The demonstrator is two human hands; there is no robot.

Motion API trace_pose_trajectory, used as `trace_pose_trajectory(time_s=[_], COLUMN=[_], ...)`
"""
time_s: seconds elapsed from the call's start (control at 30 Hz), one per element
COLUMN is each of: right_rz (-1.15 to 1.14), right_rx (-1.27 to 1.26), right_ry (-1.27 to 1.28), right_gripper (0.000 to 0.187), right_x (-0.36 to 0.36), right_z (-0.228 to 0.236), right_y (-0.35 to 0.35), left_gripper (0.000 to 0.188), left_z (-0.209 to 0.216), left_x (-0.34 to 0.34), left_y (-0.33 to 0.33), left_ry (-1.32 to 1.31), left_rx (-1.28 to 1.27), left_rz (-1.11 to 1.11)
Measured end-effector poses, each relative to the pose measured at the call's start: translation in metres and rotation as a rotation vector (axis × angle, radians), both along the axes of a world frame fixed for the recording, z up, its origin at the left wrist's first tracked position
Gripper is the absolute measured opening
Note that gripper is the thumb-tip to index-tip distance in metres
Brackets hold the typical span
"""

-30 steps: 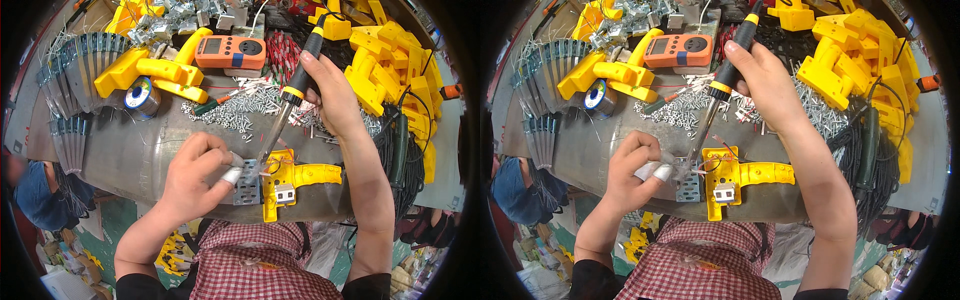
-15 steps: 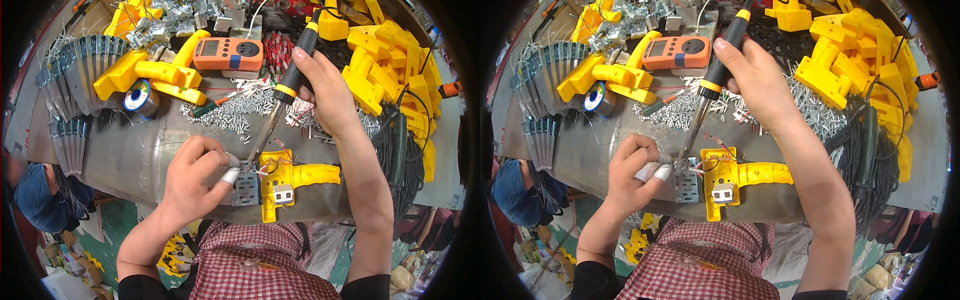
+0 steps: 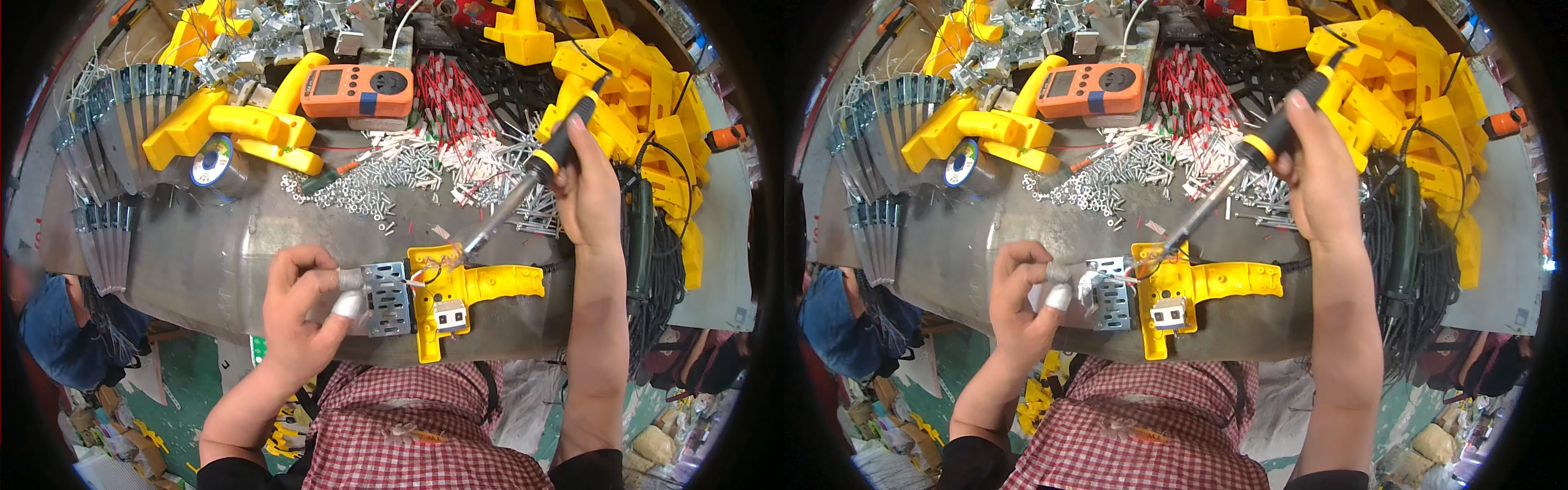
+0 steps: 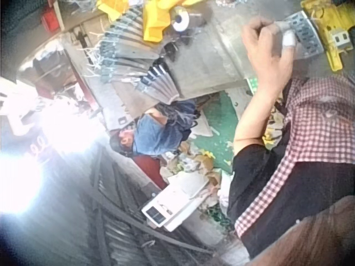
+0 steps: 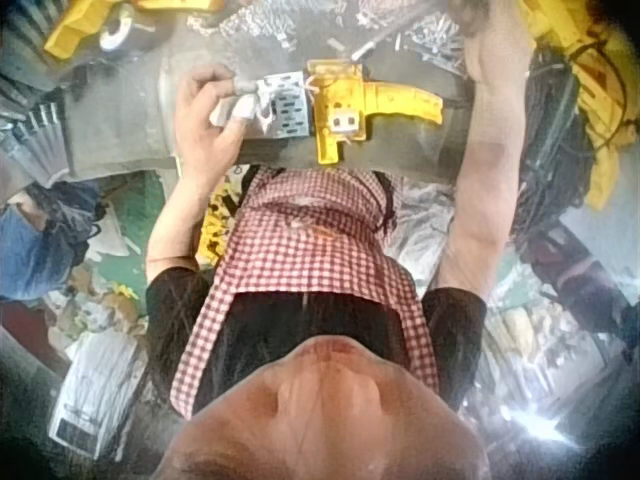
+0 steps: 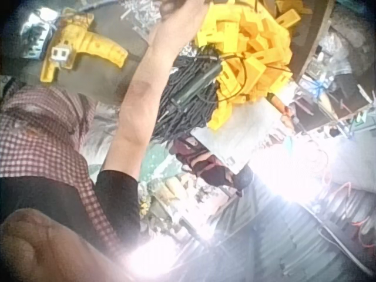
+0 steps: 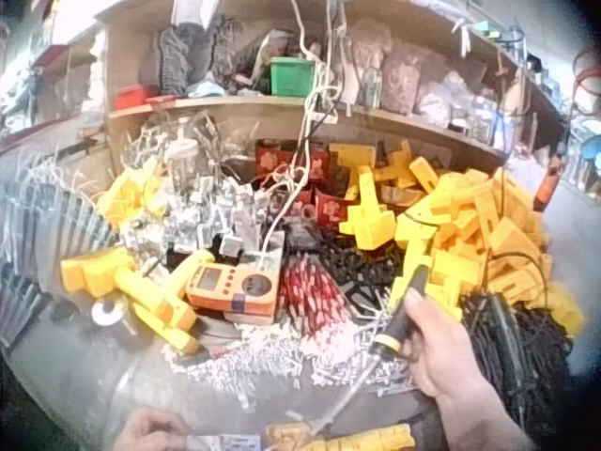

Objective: Assembling a yellow handheld tool with electrical wiring and a metal plate using soldering and a screwdriver.

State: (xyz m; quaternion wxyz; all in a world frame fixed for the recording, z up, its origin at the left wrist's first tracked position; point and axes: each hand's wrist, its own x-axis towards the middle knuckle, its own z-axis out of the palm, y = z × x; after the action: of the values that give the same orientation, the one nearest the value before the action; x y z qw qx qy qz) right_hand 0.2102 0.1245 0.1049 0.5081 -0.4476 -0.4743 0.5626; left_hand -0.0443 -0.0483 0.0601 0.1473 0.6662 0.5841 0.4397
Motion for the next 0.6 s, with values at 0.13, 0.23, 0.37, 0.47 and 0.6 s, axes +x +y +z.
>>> trace_pose_trajectory(time_s=[0.13,0.23,0.37,0.47,0.6], right_rz=[-0.054,-0.007,0.049,0.052,0.031], right_rx=[-0.054,-0.078,-0.054,-0.038,-0.007], right_ry=[0.023,0.010,-0.046,-0.099,-0.195], right_gripper=[0.022,0.022,0.022,0.024,0.026], right_x=[0.008,0.010,0.006,0.002,-0.006], right_z=[-0.012,-0.020,-0.023,-0.016,-0.006], right_y=[-0.023,-0.031,-0.036,-0.038,-0.040], left_gripper=[0.022,0.022,0.023,0.020,0.020], left_z=[-0.013,-0.015,-0.020,-0.022,-0.019], left_x=[0.025,0.039,0.044,0.042,0.046], left_y=[-0.017,-0.015,-0.013,-0.014,-0.015], left_ry=[-0.151,-0.297,-0.301,-0.263,-0.267], left_rx=[-0.036,-0.049,-0.057,-0.100,-0.111], left_rz=[-0.047,-0.049,-0.052,-0.075,-0.034])
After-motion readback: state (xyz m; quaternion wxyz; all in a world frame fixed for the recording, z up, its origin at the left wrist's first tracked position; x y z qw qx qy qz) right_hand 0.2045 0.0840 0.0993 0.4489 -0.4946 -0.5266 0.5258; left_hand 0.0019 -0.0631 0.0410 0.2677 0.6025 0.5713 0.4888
